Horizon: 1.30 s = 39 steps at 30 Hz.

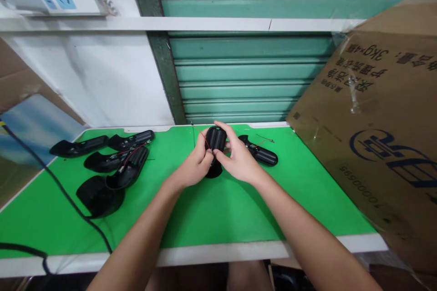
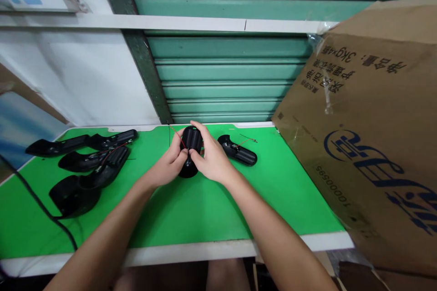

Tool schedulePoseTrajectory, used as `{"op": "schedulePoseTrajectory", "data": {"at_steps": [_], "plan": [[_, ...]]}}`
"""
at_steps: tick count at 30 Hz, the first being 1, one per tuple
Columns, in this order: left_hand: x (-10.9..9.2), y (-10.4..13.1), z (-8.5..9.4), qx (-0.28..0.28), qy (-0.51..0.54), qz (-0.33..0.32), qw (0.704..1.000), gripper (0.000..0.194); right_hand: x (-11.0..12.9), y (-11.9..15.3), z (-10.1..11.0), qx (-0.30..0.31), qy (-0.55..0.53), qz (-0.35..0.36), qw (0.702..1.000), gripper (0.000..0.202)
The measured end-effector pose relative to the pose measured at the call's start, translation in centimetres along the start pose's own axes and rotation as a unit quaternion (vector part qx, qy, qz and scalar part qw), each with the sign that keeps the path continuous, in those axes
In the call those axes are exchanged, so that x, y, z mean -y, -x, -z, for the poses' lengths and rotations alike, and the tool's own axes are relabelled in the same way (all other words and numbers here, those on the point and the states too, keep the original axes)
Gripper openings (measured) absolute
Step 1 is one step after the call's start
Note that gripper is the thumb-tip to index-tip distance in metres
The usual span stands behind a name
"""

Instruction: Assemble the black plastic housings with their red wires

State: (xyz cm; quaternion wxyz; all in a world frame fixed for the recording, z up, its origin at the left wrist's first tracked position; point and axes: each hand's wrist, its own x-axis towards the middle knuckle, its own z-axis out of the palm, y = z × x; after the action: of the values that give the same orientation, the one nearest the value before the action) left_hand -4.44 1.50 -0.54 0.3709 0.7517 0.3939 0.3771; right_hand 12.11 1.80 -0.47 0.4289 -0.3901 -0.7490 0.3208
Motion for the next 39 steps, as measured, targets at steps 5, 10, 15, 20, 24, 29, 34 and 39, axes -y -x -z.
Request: {"op": "schedulePoseTrajectory", "data": {"at_steps": [5, 10, 15, 20, 24, 29, 34, 39], "plan": [[0.0, 0.0, -0.1, -0.007, -0.009, -0.001, 1.0, 0.058, -0.2, 0.1, -0.5, -0.034, 0.022, 0.02, 0.999, 0.069], [0.3, -0.1, -0.4, -0.015, -0.01, -0.015, 1.0, 0.057, -0.3, 0.1, -0.6, -0.056, 0.054, 0.026, 0.997, 0.069], [0.2, 0.0, -0.4, -0.008, -0.004, -0.017, 1.0, 0.055, -0.1, 0.2, -0.8, -0.059, 0.039, 0.017, 0.997, 0.065], [-0.1, 0.1, -0.3, 0.018, 0.021, -0.008, 1.0, 0.062, 0.2, 0.2, -0.8, -0.062, 0.005, 0.001, 0.998, 0.062], [0.0, -0.1, -0.2, 0.006, 0.05, 0.025, 0.998, 0.055, 0.4, -0.1, -0.1, -0.024, -0.057, -0.011, 0.998, 0.065], [1.1, -0.3, 0.8, 0.004, 0.037, 0.015, 0.999, 0.059, -0.3, -0.5, 0.9, -0.015, -0.038, -0.021, 0.999, 0.062], [3.1, -0.9, 1.0, -0.064, 0.054, 0.054, 0.995, 0.059, -0.6, -0.6, 1.6, -0.107, 0.118, 0.028, 0.987, 0.027], [4.3, -1.6, -0.8, -0.121, 0.105, 0.096, 0.983, 0.046, 0.1, -0.2, 1.3, -0.083, 0.12, 0.074, 0.986, 0.024]]}}
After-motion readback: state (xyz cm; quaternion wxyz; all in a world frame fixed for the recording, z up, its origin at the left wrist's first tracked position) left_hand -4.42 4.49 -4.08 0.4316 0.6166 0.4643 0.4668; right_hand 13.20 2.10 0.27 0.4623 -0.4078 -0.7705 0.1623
